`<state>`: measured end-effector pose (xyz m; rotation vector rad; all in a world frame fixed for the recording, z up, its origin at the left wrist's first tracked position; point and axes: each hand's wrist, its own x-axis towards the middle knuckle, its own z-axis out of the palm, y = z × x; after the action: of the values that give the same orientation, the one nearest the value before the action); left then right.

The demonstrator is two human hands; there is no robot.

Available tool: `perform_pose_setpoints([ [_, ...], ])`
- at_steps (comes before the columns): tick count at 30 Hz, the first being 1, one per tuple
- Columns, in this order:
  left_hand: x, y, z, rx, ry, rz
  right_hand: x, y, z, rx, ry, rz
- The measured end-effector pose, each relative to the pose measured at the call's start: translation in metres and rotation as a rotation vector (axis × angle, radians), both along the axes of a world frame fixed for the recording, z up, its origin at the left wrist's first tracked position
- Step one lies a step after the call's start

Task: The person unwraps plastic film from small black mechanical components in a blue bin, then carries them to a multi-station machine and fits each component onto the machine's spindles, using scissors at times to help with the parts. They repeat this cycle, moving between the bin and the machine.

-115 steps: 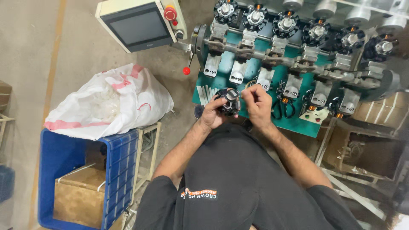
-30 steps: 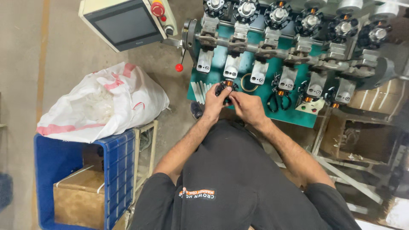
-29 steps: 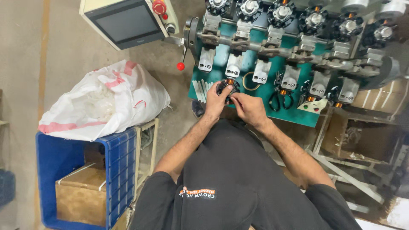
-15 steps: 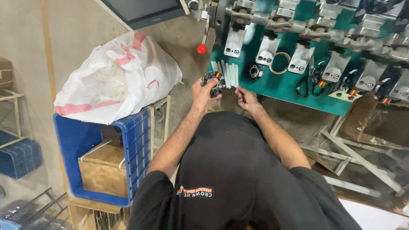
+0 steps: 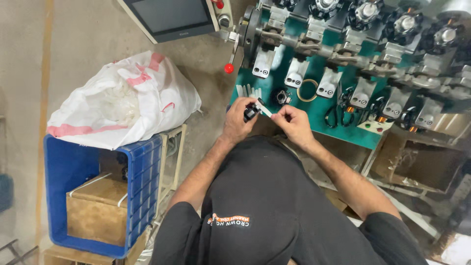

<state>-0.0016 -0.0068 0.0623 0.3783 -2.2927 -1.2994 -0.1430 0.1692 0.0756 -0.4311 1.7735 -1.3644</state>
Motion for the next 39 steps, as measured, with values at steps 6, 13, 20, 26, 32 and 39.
perform_pose_setpoints([
  [6, -0.026, 0.029, 0.006, 1.842, -0.035, -0.358, -0.012, 0.026, 0.014, -0.318, 0.541, -0.012],
  [13, -0.052, 0.039, 0.064, 0.454, 0.127, -0.295, -0.039, 0.042, 0.067, -0.547, 0.583, 0.103],
  [20, -0.052, 0.018, 0.052, 1.056, -0.399, -0.621, -0.027, 0.067, 0.054, -0.193, 0.682, 0.255],
  [26, -0.075, 0.029, -0.056, 0.916, -0.908, -0.424, 0.003, 0.05, -0.044, 0.165, 0.199, -0.006],
  [32, -0.137, 0.032, -0.081, -0.082, -0.391, -0.078, -0.045, 0.004, -0.072, 0.244, -0.007, -0.328],
  [39, -0.144, 0.033, -0.088, 0.142, -0.476, -0.139, -0.036, -0.013, -0.069, 0.3, -0.278, -0.379],
])
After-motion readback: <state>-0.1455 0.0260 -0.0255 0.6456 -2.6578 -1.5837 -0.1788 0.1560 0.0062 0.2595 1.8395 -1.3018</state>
